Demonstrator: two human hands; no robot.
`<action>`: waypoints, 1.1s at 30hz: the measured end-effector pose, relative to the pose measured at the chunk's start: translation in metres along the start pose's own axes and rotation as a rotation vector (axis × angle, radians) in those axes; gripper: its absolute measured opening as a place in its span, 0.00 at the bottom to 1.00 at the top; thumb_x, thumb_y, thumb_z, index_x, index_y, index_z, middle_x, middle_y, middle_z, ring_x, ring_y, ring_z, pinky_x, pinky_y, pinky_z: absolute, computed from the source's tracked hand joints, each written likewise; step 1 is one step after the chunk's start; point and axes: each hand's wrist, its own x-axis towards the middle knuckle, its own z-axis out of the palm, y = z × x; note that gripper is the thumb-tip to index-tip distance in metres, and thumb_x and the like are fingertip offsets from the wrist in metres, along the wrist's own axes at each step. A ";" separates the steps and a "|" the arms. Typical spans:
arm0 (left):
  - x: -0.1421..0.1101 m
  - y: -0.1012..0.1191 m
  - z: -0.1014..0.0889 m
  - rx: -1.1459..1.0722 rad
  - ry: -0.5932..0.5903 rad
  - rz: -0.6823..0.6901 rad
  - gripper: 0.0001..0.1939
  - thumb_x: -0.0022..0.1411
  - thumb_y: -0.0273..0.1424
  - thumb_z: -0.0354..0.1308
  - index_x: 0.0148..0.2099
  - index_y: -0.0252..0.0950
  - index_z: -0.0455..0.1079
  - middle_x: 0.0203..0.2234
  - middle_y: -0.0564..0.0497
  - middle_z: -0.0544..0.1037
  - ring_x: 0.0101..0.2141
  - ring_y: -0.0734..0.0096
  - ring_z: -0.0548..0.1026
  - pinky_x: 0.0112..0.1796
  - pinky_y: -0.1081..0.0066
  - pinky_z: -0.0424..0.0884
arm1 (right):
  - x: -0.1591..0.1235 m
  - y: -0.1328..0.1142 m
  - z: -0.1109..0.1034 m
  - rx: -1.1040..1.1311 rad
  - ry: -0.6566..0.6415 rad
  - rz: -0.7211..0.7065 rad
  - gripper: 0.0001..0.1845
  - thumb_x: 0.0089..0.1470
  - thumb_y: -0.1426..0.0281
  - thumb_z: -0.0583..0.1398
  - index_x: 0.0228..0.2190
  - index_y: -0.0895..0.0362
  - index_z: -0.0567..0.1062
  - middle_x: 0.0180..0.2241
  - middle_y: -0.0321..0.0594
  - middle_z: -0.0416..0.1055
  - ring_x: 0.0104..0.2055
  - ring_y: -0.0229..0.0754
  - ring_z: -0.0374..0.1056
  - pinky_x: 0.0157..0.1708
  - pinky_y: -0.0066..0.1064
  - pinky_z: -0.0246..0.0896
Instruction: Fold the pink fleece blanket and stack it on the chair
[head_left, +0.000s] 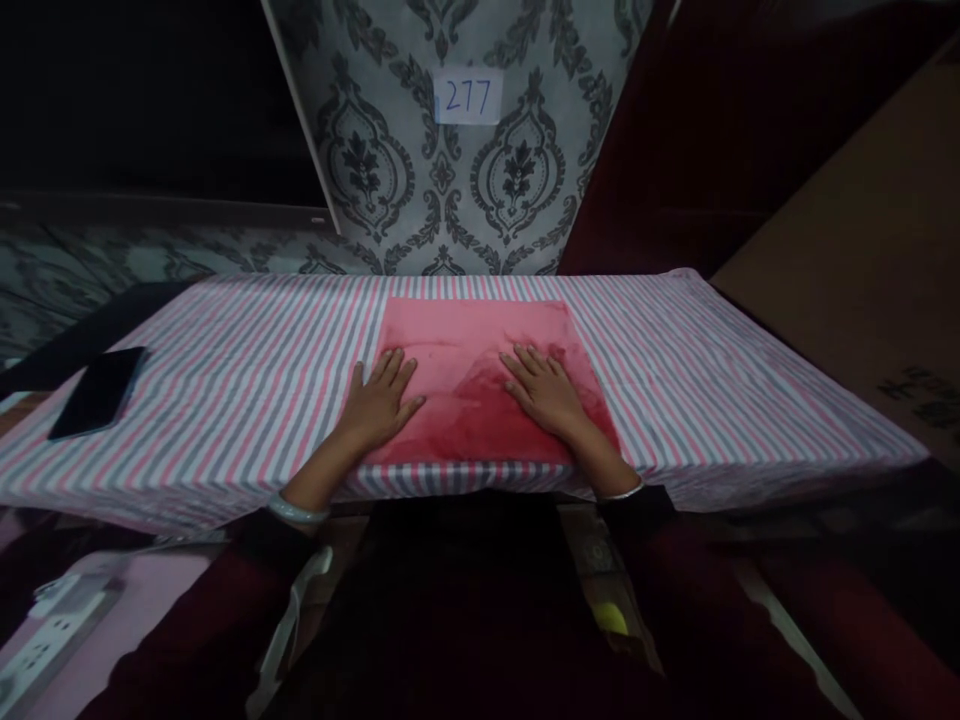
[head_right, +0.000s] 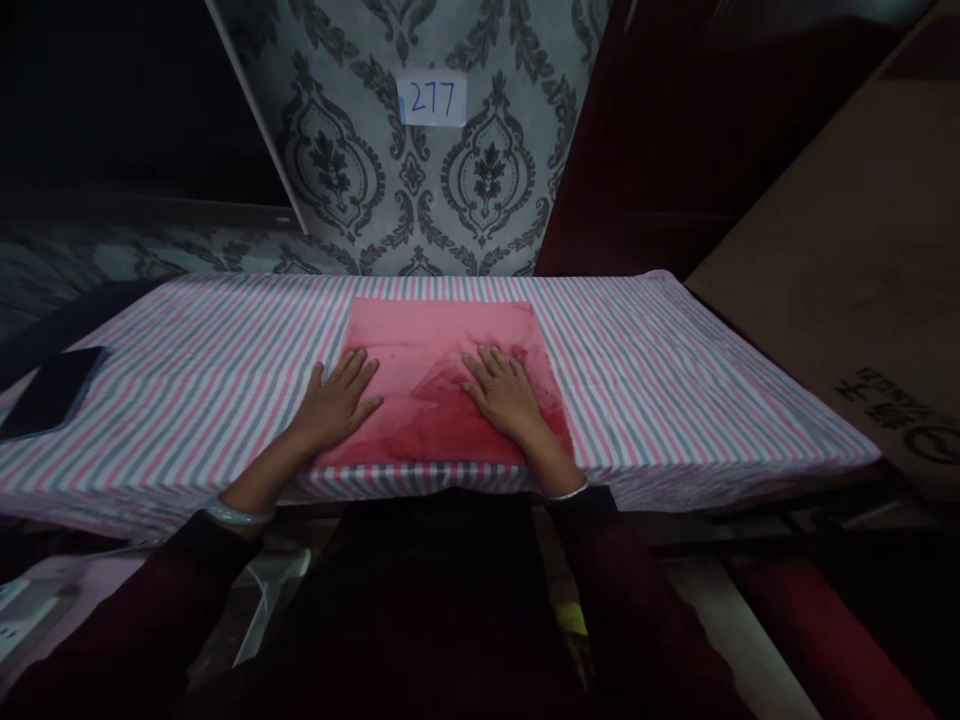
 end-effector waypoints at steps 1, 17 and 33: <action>-0.003 -0.006 0.000 -0.003 -0.002 0.001 0.33 0.74 0.44 0.40 0.74 0.33 0.52 0.73 0.38 0.50 0.72 0.48 0.48 0.66 0.38 0.44 | -0.004 0.003 -0.001 -0.012 0.005 0.006 0.32 0.71 0.54 0.42 0.69 0.51 0.59 0.72 0.43 0.51 0.74 0.54 0.46 0.69 0.56 0.43; -0.032 0.072 0.012 -0.016 0.162 0.156 0.35 0.70 0.48 0.53 0.72 0.39 0.58 0.72 0.37 0.54 0.71 0.41 0.51 0.65 0.37 0.47 | -0.088 -0.020 0.009 -0.139 0.160 0.043 0.29 0.68 0.60 0.52 0.67 0.50 0.63 0.71 0.44 0.55 0.73 0.56 0.48 0.67 0.56 0.45; -0.049 0.101 0.036 -0.087 0.335 0.309 0.34 0.68 0.44 0.56 0.72 0.40 0.59 0.70 0.38 0.60 0.69 0.42 0.54 0.65 0.37 0.44 | 0.025 -0.022 -0.022 0.092 -0.212 -0.448 0.29 0.72 0.56 0.44 0.70 0.45 0.55 0.74 0.38 0.44 0.76 0.49 0.38 0.71 0.55 0.38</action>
